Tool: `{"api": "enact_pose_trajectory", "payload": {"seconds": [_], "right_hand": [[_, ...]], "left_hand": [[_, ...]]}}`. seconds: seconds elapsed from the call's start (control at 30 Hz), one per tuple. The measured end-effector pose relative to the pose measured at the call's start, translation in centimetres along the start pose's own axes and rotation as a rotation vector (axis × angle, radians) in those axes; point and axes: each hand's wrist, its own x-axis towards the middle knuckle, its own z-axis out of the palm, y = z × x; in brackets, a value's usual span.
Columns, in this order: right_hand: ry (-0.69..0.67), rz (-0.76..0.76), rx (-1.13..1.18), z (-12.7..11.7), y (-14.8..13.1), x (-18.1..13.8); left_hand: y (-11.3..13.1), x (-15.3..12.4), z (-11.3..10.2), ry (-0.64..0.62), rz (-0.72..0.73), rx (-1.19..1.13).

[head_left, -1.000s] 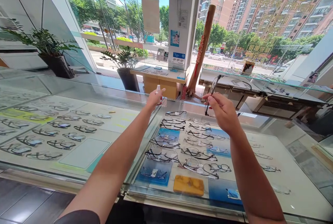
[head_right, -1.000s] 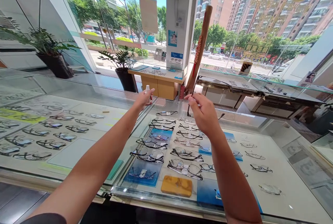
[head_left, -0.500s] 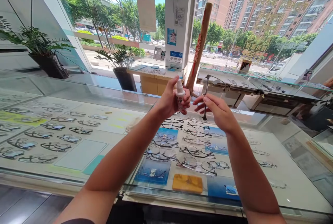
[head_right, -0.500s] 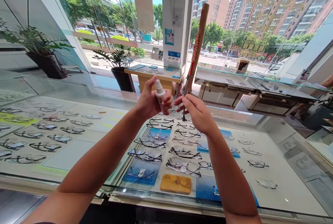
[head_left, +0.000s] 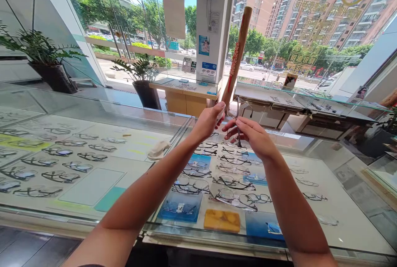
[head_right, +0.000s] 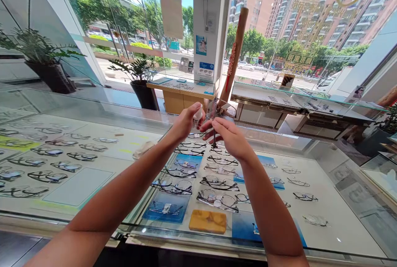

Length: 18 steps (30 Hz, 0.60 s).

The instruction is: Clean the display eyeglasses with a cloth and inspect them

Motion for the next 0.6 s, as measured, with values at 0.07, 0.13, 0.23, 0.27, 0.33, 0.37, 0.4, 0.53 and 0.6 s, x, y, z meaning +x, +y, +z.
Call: {"api": "enact_pose_trajectory", "payload": {"seconds": [0.07,0.13,0.23,0.27,0.33,0.37,0.4,0.53,0.6], "right_hand": [[-0.006,0.005,0.023,0.0,0.1,0.0],[-0.01,0.008,0.037,0.1,0.1,0.0],[-0.01,0.013,0.043,0.1,0.0,-0.1],[-0.007,0.014,0.045,0.0,-0.1,-0.1],[0.005,0.01,0.058,-0.1,0.0,-0.1],[0.013,0.006,0.072,-0.2,0.1,0.0],[0.023,0.001,0.091,-0.3,0.2,0.1],[0.084,-0.017,0.19,-0.7,0.8,0.6],[0.138,-0.025,0.237,-0.8,1.0,0.9]], "left_hand": [[-0.1,0.0,0.0,0.002,0.014,0.02],[-0.1,0.0,0.0,0.001,0.022,0.033],[-0.2,0.0,0.0,0.017,0.012,0.033],[-0.2,0.0,0.0,0.025,0.009,0.031],[-0.1,0.0,0.1,0.032,0.011,0.03],[0.0,-0.1,0.1,0.029,0.019,0.035],[0.1,-0.1,0.0,0.027,0.029,0.047],[0.6,-0.6,0.0,0.013,0.079,0.164],[0.9,-1.0,0.1,-0.009,0.102,0.231]]}}
